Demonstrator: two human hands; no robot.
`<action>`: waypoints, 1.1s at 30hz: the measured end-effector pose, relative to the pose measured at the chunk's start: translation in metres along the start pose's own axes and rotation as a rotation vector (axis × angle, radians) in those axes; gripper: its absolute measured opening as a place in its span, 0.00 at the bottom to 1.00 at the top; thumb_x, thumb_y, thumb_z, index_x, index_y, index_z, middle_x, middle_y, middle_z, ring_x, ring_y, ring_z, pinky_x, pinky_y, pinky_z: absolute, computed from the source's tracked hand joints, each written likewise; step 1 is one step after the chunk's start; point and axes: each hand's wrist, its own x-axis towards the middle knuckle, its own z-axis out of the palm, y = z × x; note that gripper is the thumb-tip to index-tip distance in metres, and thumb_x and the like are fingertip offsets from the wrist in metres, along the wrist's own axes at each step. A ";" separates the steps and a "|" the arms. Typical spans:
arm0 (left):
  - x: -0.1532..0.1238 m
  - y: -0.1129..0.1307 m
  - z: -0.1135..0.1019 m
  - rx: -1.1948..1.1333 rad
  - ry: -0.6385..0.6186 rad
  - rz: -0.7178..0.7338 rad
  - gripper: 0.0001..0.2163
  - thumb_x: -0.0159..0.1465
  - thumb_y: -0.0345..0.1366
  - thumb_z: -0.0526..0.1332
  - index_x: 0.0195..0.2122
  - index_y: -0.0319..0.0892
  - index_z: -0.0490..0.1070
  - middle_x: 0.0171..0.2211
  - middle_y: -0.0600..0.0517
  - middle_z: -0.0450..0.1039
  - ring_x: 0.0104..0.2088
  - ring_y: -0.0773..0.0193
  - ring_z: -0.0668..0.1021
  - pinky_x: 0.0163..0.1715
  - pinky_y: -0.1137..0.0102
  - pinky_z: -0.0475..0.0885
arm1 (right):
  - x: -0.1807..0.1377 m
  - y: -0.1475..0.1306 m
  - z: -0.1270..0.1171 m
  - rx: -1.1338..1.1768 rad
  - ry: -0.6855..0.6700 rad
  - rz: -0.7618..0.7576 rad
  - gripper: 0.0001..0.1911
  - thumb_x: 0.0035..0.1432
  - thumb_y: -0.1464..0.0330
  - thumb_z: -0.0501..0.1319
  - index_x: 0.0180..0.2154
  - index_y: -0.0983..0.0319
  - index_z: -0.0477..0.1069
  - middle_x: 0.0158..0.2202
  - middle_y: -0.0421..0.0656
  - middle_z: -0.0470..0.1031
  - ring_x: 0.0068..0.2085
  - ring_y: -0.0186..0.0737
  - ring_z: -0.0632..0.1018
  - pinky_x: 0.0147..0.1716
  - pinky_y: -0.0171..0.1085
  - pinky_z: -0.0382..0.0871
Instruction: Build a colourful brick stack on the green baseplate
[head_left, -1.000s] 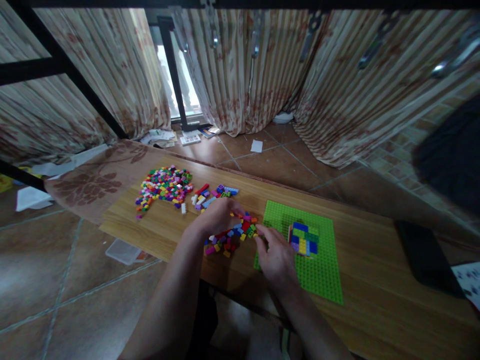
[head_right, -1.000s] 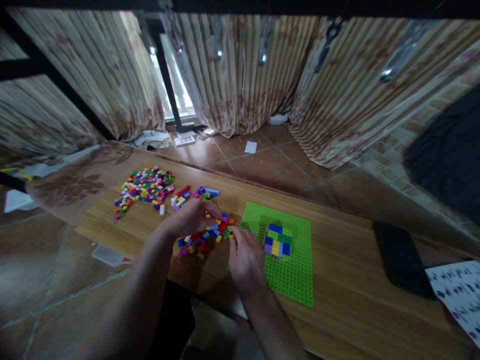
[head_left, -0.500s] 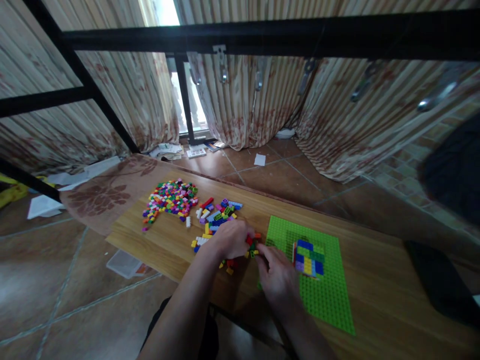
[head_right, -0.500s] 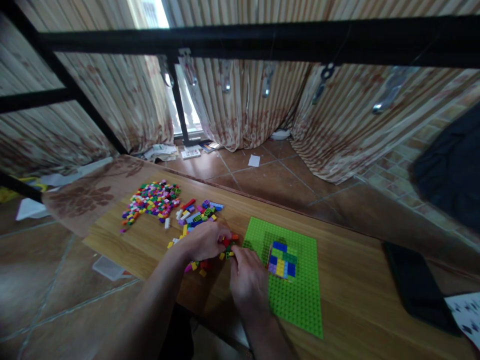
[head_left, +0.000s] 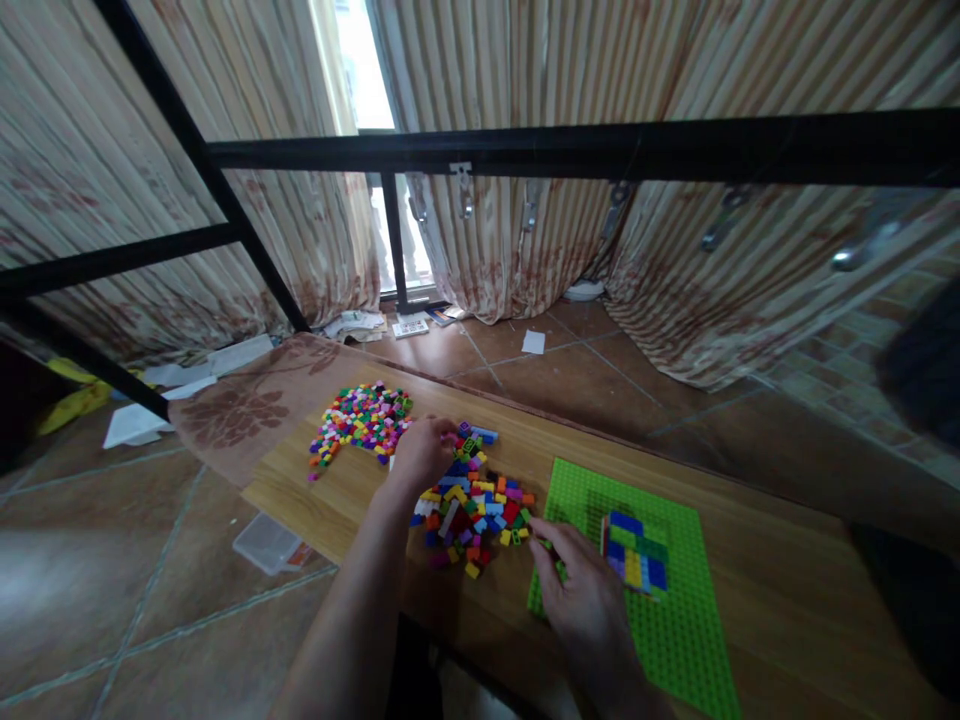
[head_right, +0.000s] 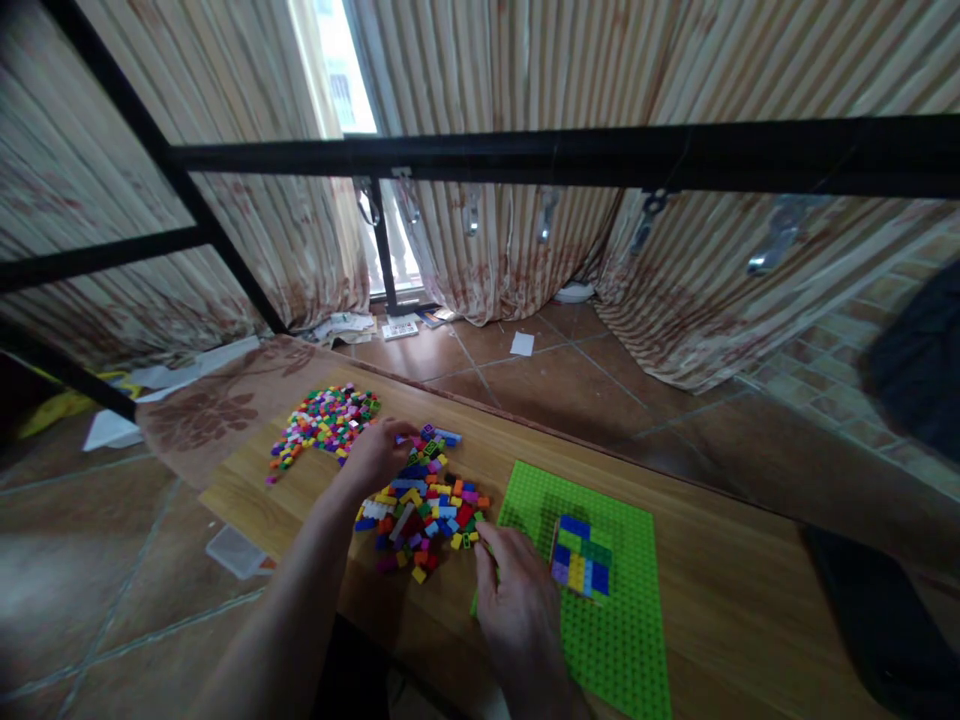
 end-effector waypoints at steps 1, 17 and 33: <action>0.000 0.000 0.002 0.013 -0.016 0.003 0.15 0.61 0.30 0.55 0.43 0.45 0.80 0.43 0.47 0.78 0.43 0.58 0.79 0.46 0.68 0.71 | 0.000 -0.001 -0.001 0.003 -0.003 -0.001 0.11 0.66 0.68 0.54 0.43 0.60 0.75 0.40 0.46 0.81 0.41 0.42 0.81 0.39 0.39 0.75; -0.007 -0.007 -0.008 0.010 -0.236 0.071 0.15 0.52 0.25 0.60 0.39 0.45 0.80 0.38 0.50 0.81 0.38 0.60 0.80 0.38 0.72 0.72 | 0.002 -0.003 -0.008 0.007 0.005 -0.016 0.11 0.66 0.68 0.54 0.41 0.59 0.76 0.37 0.44 0.82 0.37 0.41 0.82 0.37 0.38 0.75; -0.001 0.013 0.000 0.110 -0.152 0.012 0.13 0.63 0.39 0.57 0.42 0.44 0.79 0.39 0.47 0.81 0.40 0.60 0.80 0.39 0.71 0.70 | 0.007 -0.003 -0.022 0.005 -0.007 0.064 0.11 0.65 0.69 0.55 0.41 0.59 0.76 0.37 0.44 0.81 0.39 0.41 0.81 0.40 0.39 0.74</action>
